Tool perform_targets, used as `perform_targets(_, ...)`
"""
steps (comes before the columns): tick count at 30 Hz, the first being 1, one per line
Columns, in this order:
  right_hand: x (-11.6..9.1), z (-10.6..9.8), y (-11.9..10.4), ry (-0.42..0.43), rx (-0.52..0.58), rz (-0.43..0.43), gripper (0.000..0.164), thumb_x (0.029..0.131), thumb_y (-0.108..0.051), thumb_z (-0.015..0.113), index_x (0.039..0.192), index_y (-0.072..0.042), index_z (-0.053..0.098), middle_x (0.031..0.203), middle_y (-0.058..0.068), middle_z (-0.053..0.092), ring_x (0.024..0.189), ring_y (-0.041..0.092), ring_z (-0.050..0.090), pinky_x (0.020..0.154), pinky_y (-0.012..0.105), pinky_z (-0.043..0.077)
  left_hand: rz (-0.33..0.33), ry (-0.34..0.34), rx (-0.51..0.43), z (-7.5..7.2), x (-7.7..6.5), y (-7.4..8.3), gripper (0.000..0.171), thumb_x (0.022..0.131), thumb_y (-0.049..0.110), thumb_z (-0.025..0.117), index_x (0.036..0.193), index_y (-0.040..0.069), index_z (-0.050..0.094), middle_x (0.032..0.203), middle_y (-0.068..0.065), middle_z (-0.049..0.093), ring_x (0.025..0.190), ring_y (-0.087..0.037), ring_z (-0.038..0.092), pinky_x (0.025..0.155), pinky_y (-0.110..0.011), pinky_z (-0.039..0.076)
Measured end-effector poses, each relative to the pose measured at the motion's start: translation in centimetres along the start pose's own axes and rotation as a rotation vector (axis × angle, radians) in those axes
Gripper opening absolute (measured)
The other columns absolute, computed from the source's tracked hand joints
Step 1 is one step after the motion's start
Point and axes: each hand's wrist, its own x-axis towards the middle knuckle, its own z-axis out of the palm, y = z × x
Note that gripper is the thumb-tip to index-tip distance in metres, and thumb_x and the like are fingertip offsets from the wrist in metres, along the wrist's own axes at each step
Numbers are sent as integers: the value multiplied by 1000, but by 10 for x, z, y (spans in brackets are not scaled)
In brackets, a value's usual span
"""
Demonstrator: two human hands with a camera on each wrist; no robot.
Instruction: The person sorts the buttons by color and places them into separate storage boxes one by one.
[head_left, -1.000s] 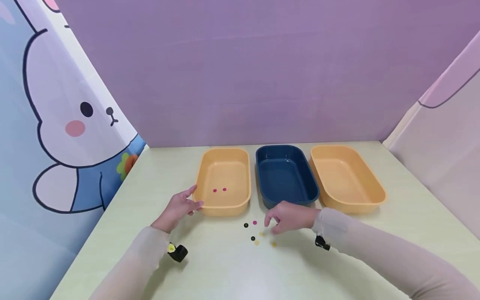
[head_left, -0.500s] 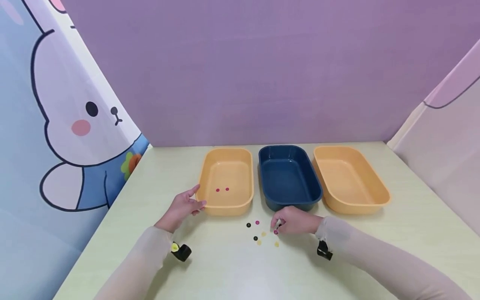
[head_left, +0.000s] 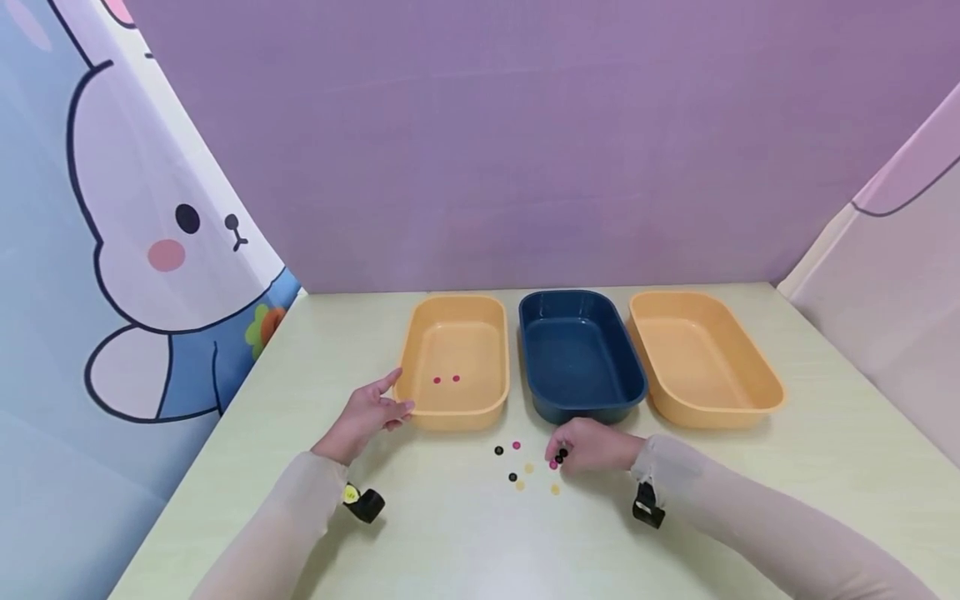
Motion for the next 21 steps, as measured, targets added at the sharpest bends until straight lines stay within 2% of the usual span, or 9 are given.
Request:
perform_targets(4,0,2,0,-3,-11,-5,20,70,6,70,84,-9,69,77,-9,60,66,5,44,61,21,40,-25,9,2,0,-1,1,68,92,8,63,150,7,29,71,-3,66,69,-18,57,69,-27,48)
perform_targets(14,1,2,0,-7,-11,-50,18,71,6,73,83,-7,68,77,-8,63,64,2,46,59,21,43,9,-4,-13,0,0,0,67,92,5,62,150,4,28,68,-1,65,63,-14,54,66,-26,47)
perform_targets(21,2,2,1,-23,5,-60,16,73,6,73,81,-7,67,76,-8,62,63,2,46,59,21,42,16,-12,-11,0,-1,-1,67,93,5,61,150,4,28,70,-2,64,66,-15,56,66,-25,48)
